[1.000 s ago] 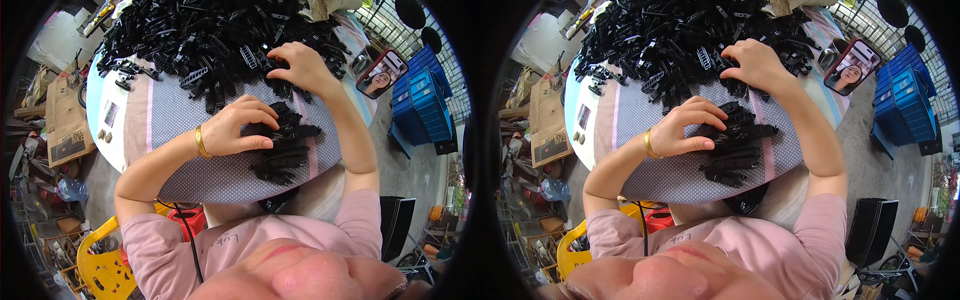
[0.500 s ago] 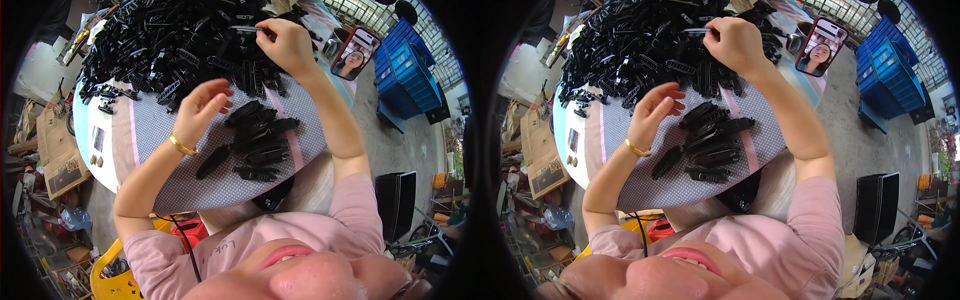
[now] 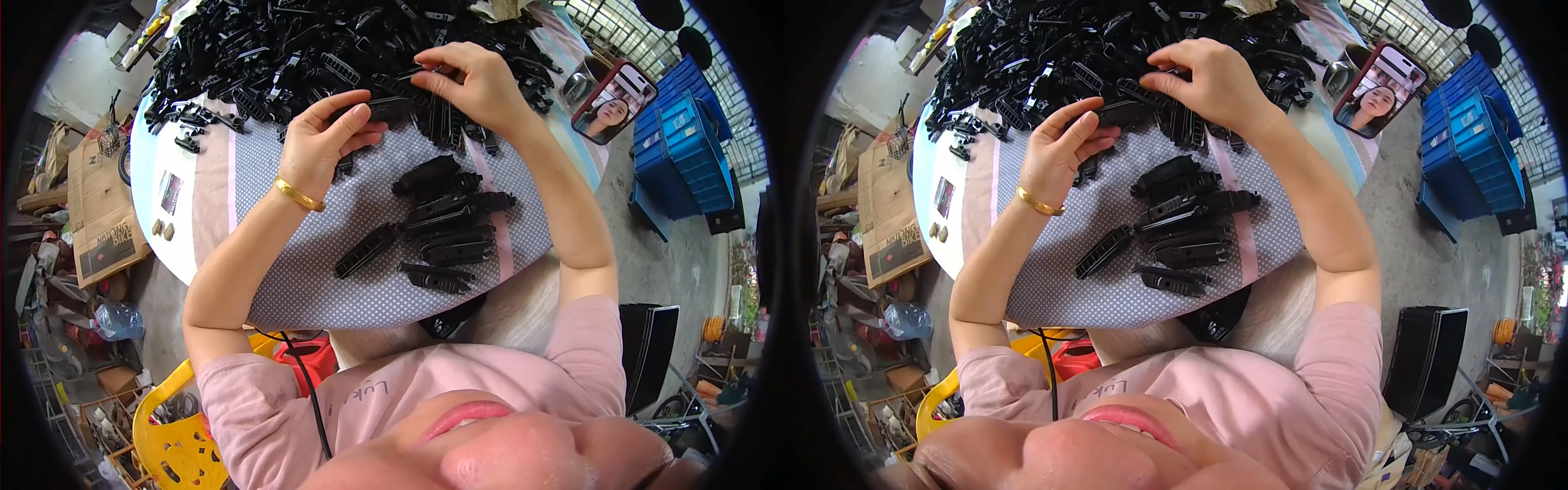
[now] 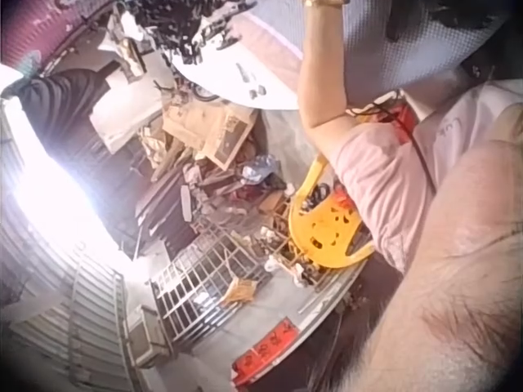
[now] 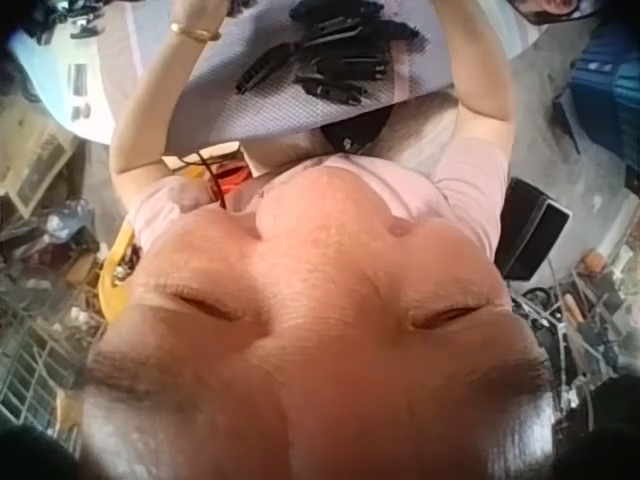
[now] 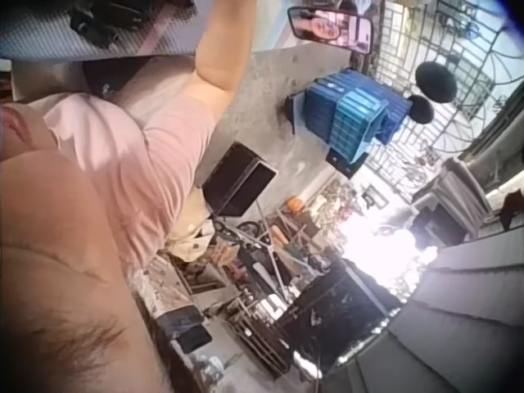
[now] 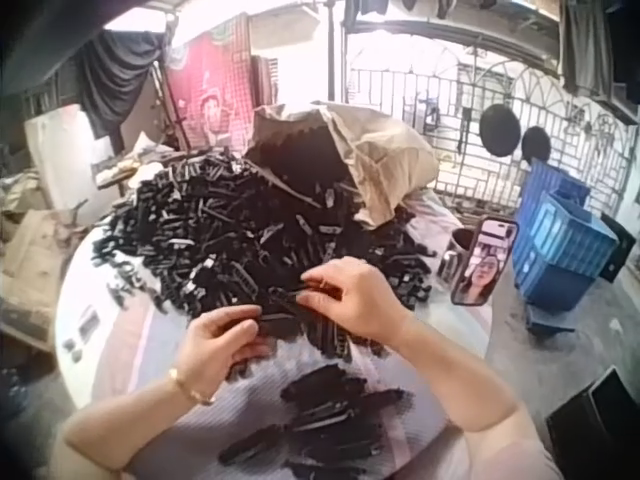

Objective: The recorder is sorting and inspecting a large quantity of black plastic hair clips on a round table.

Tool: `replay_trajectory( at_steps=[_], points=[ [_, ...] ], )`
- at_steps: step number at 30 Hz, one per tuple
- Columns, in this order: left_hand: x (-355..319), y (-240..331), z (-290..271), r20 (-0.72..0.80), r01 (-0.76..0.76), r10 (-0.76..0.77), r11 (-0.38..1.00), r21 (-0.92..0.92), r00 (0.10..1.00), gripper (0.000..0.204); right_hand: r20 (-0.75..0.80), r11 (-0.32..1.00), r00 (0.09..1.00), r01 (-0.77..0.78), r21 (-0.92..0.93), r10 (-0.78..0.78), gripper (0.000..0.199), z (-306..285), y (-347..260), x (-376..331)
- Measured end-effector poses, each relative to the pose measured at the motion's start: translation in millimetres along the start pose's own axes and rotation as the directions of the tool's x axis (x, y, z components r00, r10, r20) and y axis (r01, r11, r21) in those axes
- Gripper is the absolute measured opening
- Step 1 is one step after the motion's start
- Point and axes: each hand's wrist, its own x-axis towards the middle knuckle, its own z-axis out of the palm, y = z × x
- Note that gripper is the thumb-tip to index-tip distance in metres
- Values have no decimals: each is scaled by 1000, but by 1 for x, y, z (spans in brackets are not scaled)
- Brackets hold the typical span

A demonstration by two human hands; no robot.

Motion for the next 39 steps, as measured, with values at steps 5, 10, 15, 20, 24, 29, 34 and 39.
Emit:
replay_trajectory(
  at_steps=[5,10,15,20,24,29,34,39],
  points=[
    [4,-2,-6,-82,35,-46,992,-125,996,28,68,939,987,162,-304,-149,27,20,11,-3],
    [5,1,-8,-34,106,-117,964,-244,993,27,91,892,985,170,-419,-145,21,24,20,-1],
    [4,1,-7,-33,132,-149,943,-305,988,32,41,856,976,206,-474,-212,14,19,21,2],
    [3,4,-8,-33,141,-161,932,-334,986,33,-147,951,984,48,-304,-96,16,1,9,3],
    [4,3,-11,-5,139,-153,909,-394,988,32,248,805,941,-328,495,231,20,-3,-22,0],
    [3,8,-5,16,128,-129,951,-283,991,36,316,936,942,-207,285,112,18,6,-28,-6],
    [0,-1,-7,52,-55,47,985,165,998,42,246,965,969,-77,252,13,18,17,-39,-6],
    [-2,5,-7,108,-212,184,894,395,977,35,162,971,987,-36,238,-3,24,10,-47,-6]
  ],
)
